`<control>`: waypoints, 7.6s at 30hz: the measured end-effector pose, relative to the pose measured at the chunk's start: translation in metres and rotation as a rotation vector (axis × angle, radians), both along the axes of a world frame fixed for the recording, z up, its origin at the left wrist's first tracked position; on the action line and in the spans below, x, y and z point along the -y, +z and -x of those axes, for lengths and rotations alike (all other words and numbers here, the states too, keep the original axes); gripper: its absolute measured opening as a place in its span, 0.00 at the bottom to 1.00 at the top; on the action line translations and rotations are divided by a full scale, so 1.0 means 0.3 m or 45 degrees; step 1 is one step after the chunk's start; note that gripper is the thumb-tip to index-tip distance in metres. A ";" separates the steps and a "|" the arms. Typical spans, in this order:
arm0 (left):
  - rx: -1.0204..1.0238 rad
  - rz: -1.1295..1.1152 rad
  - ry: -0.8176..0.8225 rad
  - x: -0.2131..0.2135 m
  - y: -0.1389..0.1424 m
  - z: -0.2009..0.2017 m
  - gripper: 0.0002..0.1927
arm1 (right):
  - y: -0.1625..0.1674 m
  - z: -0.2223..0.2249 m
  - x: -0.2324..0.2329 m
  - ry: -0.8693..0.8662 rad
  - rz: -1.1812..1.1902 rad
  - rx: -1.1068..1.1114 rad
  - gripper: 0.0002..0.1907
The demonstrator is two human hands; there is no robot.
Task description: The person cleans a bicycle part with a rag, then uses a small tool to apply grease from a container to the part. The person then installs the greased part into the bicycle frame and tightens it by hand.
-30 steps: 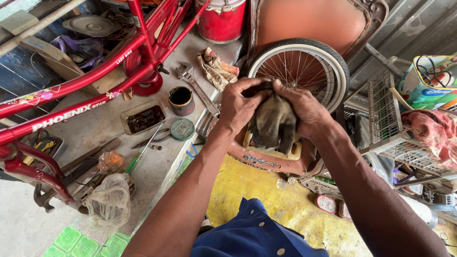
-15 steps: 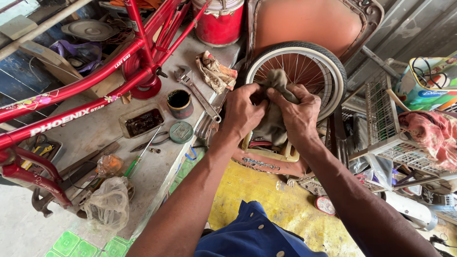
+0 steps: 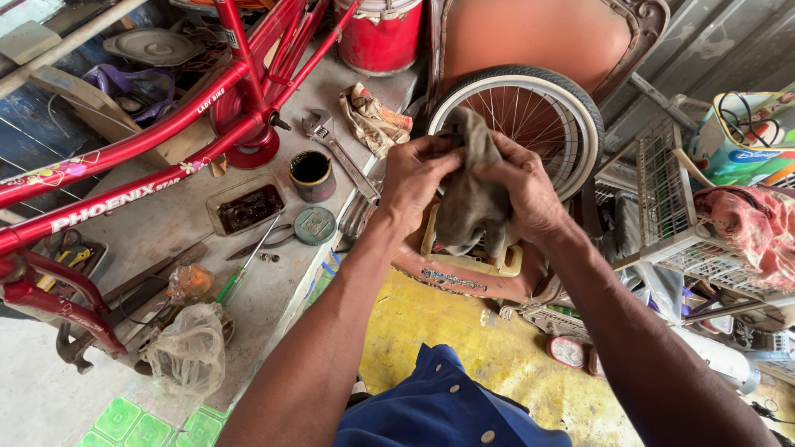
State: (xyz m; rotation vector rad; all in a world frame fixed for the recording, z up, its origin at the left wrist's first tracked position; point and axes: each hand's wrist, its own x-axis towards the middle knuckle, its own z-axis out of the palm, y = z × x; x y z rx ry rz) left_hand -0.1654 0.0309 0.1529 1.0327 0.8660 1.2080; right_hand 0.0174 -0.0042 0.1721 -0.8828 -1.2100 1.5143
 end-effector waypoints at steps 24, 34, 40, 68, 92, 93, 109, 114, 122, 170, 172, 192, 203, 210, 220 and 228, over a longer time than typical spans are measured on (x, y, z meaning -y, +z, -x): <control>0.501 0.561 -0.343 -0.060 -0.010 -0.004 0.12 | 0.034 -0.029 0.056 -0.339 -0.521 0.679 0.19; 0.582 0.477 -0.470 -0.048 0.013 0.007 0.14 | 0.032 -0.026 0.053 -0.103 0.123 -0.425 0.16; 0.452 0.521 -0.383 -0.041 0.010 -0.018 0.15 | 0.068 0.017 0.063 -0.080 -0.075 0.020 0.22; 0.175 0.471 -0.361 -0.014 0.006 -0.026 0.26 | 0.093 -0.012 0.052 -0.110 -0.691 0.916 0.30; 0.365 0.572 -0.455 -0.040 -0.038 -0.082 0.28 | 0.072 -0.048 0.031 -0.210 -0.708 1.101 0.27; 0.366 0.600 -0.457 -0.040 -0.038 -0.086 0.32 | 0.073 -0.048 0.030 -0.230 -0.667 1.152 0.26; 0.473 0.534 -0.385 -0.057 -0.097 -0.116 0.16 | 0.032 -0.070 0.022 -0.292 -0.642 1.323 0.14; 0.514 0.543 -0.393 -0.045 -0.072 -0.111 0.19 | 0.038 -0.068 0.034 -0.268 -0.878 1.048 0.24; 0.304 0.566 -0.417 -0.007 -0.095 -0.136 0.19 | 0.043 -0.049 0.040 -0.182 -0.790 1.331 0.18; -0.146 0.465 -0.140 0.010 -0.151 -0.284 0.09 | -0.343 -0.442 0.128 -0.737 0.097 1.114 0.20; -0.159 0.486 -0.152 0.020 -0.145 -0.307 0.09 | -0.394 -0.515 0.154 -0.792 0.189 1.136 0.20; -0.221 0.556 -0.287 0.043 -0.217 -0.500 0.10 | -0.650 -0.955 0.173 -1.167 0.605 1.343 0.28; -0.263 0.590 -0.245 0.041 -0.233 -0.500 0.09 | -0.760 -0.986 0.124 -0.952 0.393 1.554 0.35; -0.203 0.552 -0.196 0.038 -0.257 -0.495 0.09 | -0.813 -0.939 0.114 -0.589 0.628 1.688 0.32; -0.164 0.407 -0.123 0.061 -0.232 -0.432 0.12 | -0.771 -0.938 0.129 -0.732 0.614 1.785 0.36; 0.145 0.377 0.066 0.054 -0.249 -0.355 0.10 | -0.768 -0.886 0.061 -0.877 0.456 1.789 0.19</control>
